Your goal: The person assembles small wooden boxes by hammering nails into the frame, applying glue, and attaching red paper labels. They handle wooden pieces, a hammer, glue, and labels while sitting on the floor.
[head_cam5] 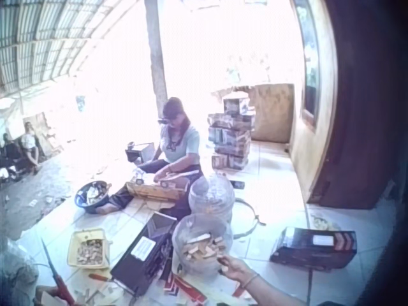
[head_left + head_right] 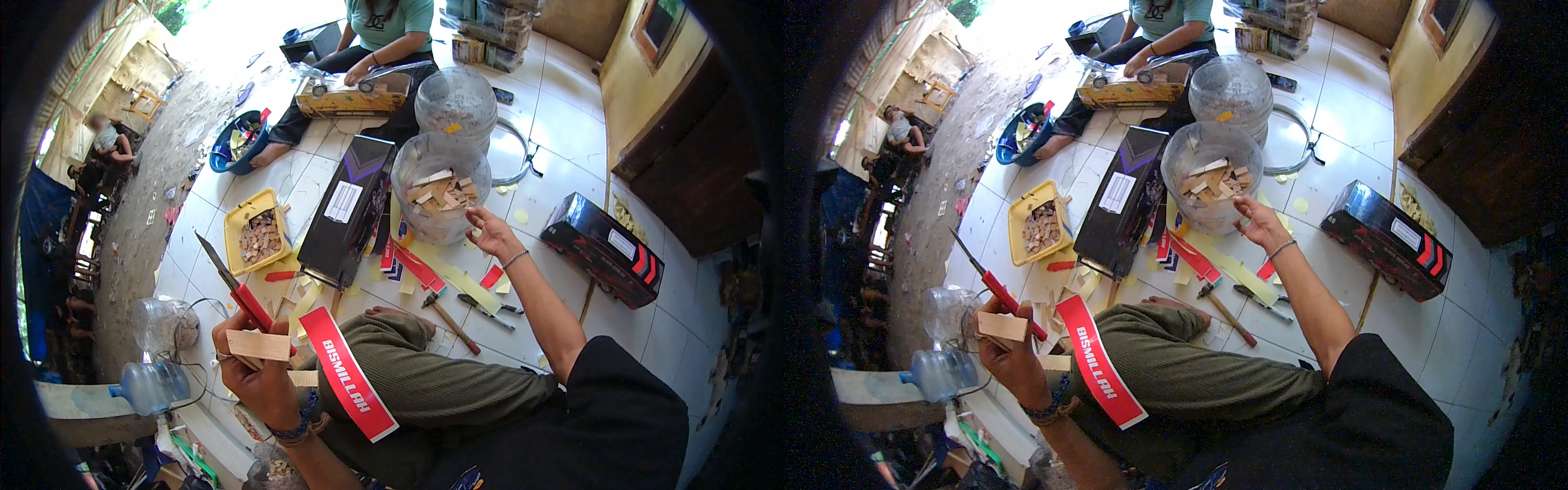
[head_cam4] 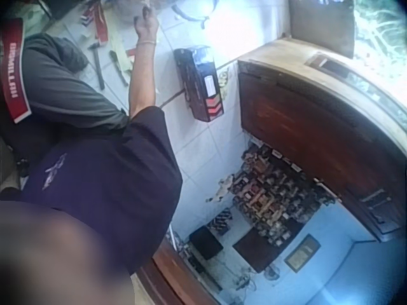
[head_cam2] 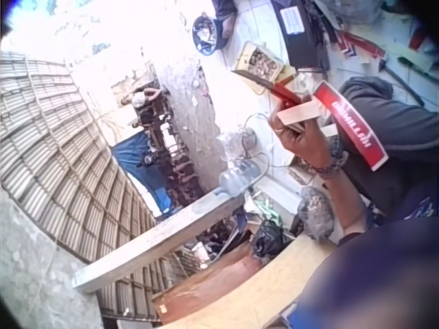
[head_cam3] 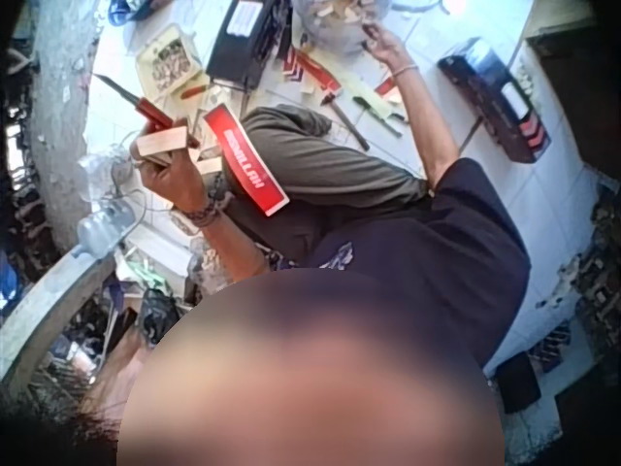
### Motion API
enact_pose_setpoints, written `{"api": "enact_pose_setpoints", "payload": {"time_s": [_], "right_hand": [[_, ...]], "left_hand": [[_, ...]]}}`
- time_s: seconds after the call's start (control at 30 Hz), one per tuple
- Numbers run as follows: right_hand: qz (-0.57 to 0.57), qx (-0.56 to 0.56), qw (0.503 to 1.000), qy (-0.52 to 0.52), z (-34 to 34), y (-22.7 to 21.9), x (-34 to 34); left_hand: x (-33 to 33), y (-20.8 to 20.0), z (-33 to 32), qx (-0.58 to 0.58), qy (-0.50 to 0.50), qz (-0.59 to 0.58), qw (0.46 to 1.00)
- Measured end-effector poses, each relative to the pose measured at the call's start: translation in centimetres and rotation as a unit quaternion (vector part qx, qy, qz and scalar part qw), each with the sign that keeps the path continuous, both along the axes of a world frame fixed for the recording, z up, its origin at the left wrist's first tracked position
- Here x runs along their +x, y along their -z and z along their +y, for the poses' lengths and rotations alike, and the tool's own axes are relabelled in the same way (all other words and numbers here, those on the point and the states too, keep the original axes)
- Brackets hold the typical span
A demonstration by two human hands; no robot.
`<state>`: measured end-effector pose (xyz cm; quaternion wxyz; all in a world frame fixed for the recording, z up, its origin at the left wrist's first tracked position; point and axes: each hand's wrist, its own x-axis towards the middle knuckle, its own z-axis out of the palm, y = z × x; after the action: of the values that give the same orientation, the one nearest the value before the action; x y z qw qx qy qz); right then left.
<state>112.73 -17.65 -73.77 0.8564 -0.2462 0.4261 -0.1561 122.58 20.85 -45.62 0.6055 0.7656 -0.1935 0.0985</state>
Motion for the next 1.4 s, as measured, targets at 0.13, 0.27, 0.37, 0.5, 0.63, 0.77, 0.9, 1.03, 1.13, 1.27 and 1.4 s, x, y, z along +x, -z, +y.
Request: {"api": "enact_pose_setpoints", "payload": {"time_s": [0.13, 0.27, 0.37, 0.5, 0.63, 0.77, 0.9, 1.03, 1.13, 1.27, 1.4], "right_hand": [[-0.006, 0.000, 1.000, -0.003, -0.1, -0.1, -0.1], [-0.008, 0.015, 1.000, -0.016, -0.3, -0.4, -0.2], [0.003, 0.007, 0.999, -0.034, -0.6, -0.7, -0.3], [0.031, -0.017, 0.997, -0.066, -1.2, -0.3, -0.4], [0.070, -0.070, 0.992, -0.073, -1.0, 0.8, -0.8], [0.039, -0.123, 0.989, -0.065, 2.2, -0.1, -2.5], [0.050, -0.252, 0.951, -0.173, 7.8, -6.3, -3.2], [-0.159, -0.377, 0.876, -0.256, 13.2, -17.3, -2.0], [-0.270, -0.529, 0.762, -0.258, 16.0, -25.1, -1.4], [-0.411, -0.536, 0.695, -0.247, 18.5, -30.7, -0.2], [-0.467, -0.479, 0.717, -0.198, 18.7, -31.5, -0.3]], "left_hand": [[0.0, 0.0, 0.0, -0.001, -0.003, 0.002, 1.000], [0.0, 0.1, 0.0, -0.007, -0.007, 0.013, 1.000], [0.0, 0.1, 0.0, -0.011, -0.007, 0.003, 1.000], [-0.1, 0.3, 0.0, -0.018, -0.005, -0.004, 1.000], [0.1, 0.6, 0.1, -0.038, 0.003, 0.031, 0.999], [-0.2, 0.6, 0.3, -0.060, -0.006, 0.071, 0.996], [-0.5, 0.3, 0.1, -0.064, 0.043, 0.080, 0.994], [-1.2, -1.2, -1.3, 0.052, 0.096, -0.092, 0.990], [-2.6, -3.5, -2.2, 0.148, 0.117, -0.208, 0.960], [-3.9, -6.0, -3.2, 0.170, 0.122, -0.282, 0.936], [-4.6, -7.2, -2.7, 0.156, 0.160, -0.211, 0.952]]}}
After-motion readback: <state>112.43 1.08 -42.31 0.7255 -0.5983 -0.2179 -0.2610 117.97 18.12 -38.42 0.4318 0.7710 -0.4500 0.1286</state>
